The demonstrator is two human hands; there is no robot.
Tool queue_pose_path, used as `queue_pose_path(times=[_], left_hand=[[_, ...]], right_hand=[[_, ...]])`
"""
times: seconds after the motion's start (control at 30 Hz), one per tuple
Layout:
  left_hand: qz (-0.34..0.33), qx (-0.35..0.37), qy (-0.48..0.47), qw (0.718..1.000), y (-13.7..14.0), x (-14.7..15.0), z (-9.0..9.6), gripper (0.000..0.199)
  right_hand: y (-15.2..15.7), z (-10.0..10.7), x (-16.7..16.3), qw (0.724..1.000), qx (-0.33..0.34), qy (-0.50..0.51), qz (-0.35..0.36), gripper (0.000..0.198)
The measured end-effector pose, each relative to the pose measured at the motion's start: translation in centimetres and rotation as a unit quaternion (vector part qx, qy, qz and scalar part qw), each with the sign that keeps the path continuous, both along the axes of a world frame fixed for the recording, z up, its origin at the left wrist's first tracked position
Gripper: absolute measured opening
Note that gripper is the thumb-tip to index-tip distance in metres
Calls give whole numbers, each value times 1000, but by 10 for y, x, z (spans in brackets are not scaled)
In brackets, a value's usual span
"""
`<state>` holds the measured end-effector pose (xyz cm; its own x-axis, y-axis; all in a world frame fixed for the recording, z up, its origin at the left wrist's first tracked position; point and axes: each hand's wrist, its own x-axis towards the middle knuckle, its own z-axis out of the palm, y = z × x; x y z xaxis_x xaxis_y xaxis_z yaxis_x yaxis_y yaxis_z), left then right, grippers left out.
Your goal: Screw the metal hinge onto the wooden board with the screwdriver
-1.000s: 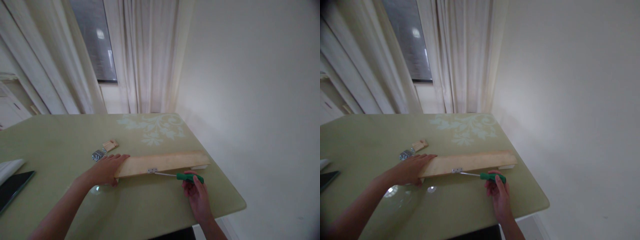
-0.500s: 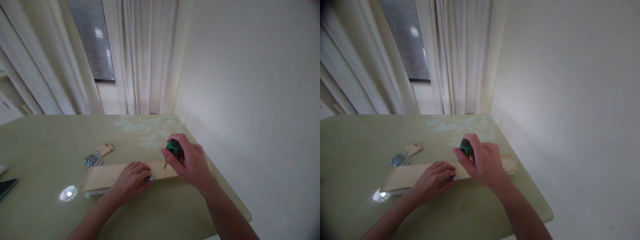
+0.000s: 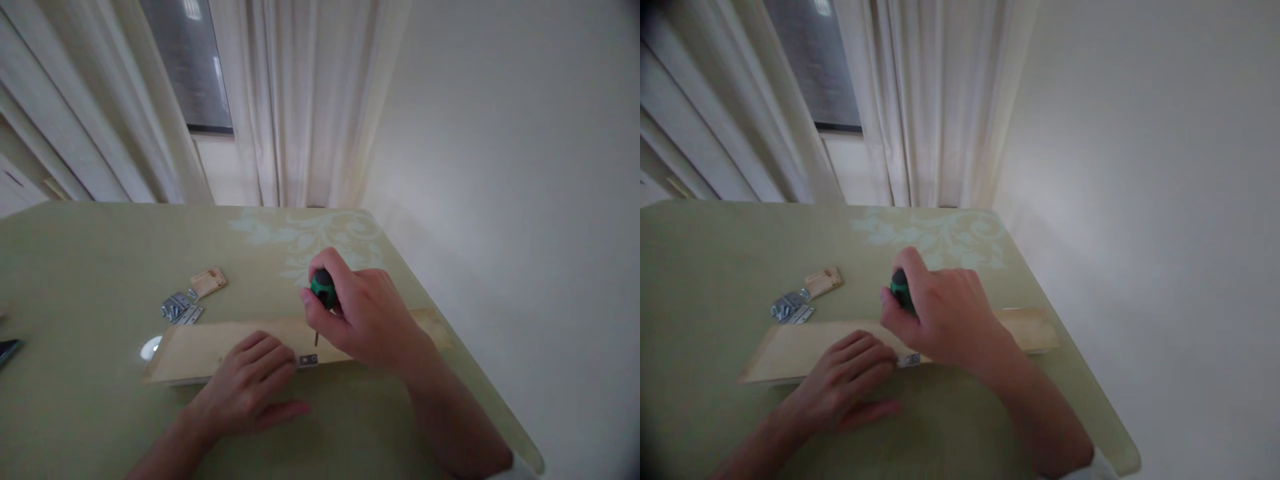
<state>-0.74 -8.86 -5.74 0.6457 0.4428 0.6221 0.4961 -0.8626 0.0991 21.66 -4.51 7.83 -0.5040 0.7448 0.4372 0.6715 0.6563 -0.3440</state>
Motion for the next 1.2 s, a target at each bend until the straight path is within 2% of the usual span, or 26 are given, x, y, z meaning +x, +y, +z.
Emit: queue_pose_path(times=[0.13,0.2,0.63,0.87,1.2], left_hand=[[77,6,29,997,6,-9,1,19],[92,9,53,994,9,-10,-1,23],[81,42,43,995,11,-9,-7,22],[78,27,47,996,10,-9,-5,22],[90,40,42,994,11,-9,-10,20]], right_hand=[[0,-2,-3,999,-21,7,45,14],[0,-3,-4,998,-26,5,63,14],[-3,-9,-13,991,-66,8,117,17],[-4,-9,-10,994,-37,15,106,15],[-4,-8,-12,991,-50,5,123,14]])
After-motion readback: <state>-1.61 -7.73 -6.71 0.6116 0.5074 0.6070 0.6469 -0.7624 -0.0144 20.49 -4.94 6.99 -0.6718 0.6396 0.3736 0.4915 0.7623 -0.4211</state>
